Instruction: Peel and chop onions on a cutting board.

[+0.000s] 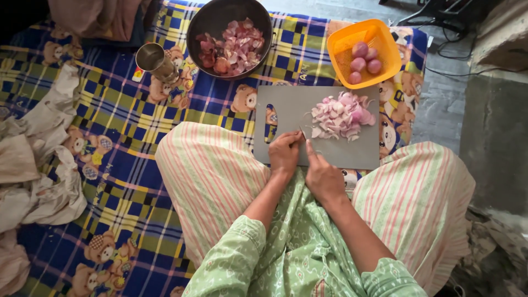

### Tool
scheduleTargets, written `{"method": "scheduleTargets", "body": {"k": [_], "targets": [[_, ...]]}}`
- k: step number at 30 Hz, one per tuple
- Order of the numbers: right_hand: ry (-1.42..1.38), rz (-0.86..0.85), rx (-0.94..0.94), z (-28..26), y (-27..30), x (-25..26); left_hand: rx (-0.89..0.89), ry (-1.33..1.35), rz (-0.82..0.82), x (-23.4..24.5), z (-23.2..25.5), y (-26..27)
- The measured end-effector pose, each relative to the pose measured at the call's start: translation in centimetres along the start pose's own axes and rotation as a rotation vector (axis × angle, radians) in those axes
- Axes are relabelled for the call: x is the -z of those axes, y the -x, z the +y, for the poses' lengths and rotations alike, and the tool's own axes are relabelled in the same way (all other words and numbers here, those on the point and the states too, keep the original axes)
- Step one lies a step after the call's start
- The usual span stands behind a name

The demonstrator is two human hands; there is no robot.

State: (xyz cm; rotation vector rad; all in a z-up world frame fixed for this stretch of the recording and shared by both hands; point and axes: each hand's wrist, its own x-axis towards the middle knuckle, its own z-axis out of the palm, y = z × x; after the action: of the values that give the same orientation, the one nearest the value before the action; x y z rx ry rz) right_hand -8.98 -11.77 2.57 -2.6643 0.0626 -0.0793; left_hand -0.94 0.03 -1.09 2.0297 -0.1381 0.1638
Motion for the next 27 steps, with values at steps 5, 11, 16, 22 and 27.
{"method": "scheduleTargets", "body": {"k": [5,11,16,22,27], "targets": [[0.103,-0.061,-0.035,0.0,-0.6,-1.1,-0.009,0.023,0.011,-0.5,-0.7,0.0],[0.203,-0.082,-0.071,-0.9,0.2,-0.8,0.019,0.033,0.027,-0.7,-0.7,0.1],[0.312,-0.121,-0.047,0.0,-0.5,-1.6,0.042,0.056,0.002,-0.5,-0.1,-0.1],[0.197,-0.13,-0.113,0.9,0.6,-0.9,0.03,0.036,0.002,-0.4,-0.5,-0.1],[-0.065,-0.099,-0.218,0.3,0.4,1.3,0.002,0.094,0.04,-0.7,-1.3,0.1]]}}
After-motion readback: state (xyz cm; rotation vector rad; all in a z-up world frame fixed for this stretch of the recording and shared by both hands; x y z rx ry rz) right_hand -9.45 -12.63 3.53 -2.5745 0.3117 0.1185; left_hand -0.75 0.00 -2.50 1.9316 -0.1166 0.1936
